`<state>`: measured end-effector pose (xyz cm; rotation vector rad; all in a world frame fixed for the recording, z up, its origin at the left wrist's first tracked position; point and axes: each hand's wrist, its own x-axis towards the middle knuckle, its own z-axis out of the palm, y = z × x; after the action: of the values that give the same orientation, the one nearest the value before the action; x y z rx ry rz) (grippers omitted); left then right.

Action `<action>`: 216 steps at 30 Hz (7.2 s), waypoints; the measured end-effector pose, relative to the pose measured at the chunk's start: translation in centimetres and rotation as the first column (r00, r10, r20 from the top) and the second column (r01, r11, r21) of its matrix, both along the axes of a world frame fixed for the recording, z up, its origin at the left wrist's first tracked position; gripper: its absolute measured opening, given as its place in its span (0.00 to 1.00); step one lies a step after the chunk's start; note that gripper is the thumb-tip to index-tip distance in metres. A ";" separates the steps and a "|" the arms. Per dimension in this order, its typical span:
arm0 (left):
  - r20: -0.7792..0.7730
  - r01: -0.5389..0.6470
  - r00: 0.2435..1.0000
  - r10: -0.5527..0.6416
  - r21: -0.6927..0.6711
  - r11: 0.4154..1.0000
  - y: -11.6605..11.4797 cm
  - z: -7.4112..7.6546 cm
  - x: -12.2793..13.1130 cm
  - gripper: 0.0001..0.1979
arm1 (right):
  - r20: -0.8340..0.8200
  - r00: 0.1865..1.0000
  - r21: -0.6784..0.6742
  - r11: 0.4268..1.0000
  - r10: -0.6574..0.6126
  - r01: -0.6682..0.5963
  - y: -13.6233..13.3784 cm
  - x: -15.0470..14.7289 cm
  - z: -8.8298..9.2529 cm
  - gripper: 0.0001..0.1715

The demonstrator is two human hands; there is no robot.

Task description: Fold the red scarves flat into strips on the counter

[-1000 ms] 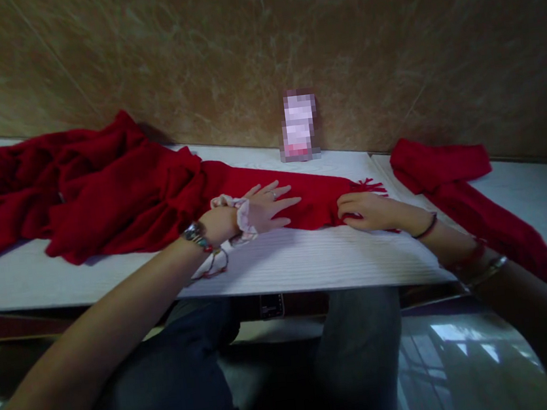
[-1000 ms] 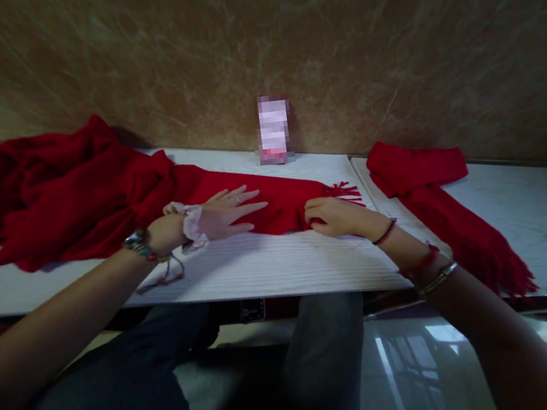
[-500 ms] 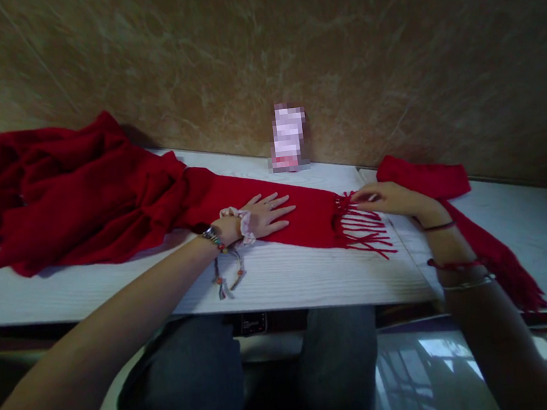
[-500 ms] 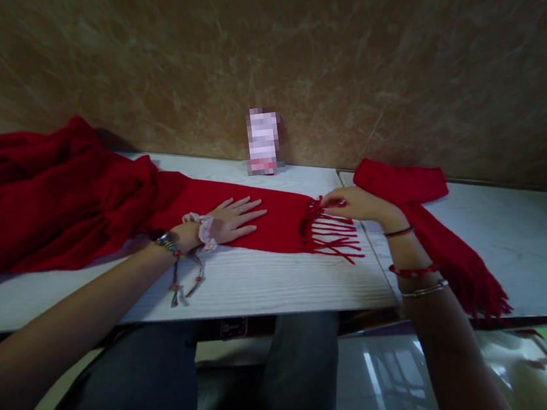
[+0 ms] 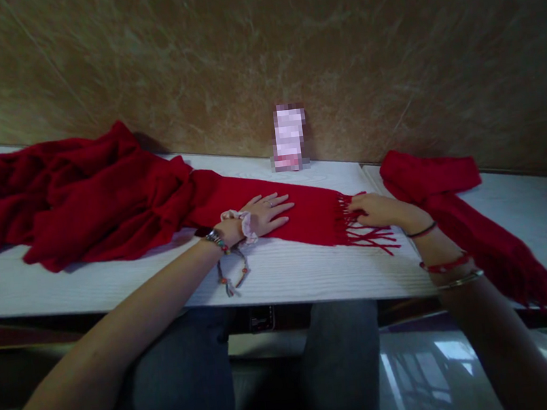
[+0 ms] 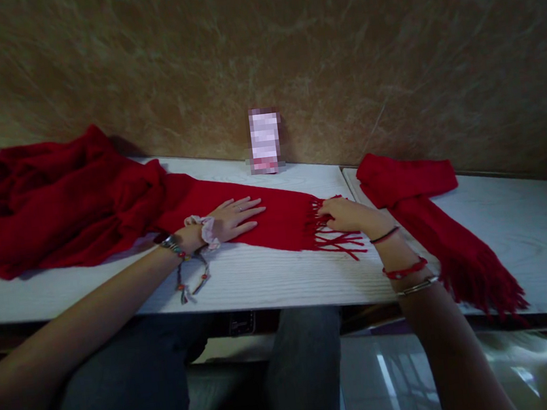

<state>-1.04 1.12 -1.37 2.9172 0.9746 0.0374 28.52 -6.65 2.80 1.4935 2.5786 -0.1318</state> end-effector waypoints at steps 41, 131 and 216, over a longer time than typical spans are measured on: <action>0.160 0.258 0.953 -0.259 0.028 0.966 -2.6 2.1 0.2 0.18 | -0.216 0.920 0.416 0.883 0.327 -0.216 -2.3 -4.4 -2.2 0.16; 0.143 0.332 0.925 -0.352 0.147 0.932 -3.0 3.1 0.5 0.08 | -0.279 0.931 0.439 0.893 0.236 -0.095 -2.5 -2.1 0.4 0.09; 0.189 0.540 0.823 -0.536 0.030 0.841 -5.9 1.1 1.9 0.22 | -0.309 0.931 0.179 0.973 0.195 -0.145 -3.2 -1.8 1.1 0.09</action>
<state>0.86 -4.75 -0.24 2.9746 0.0964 0.2668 26.70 -9.81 3.87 1.3854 3.0330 -0.1761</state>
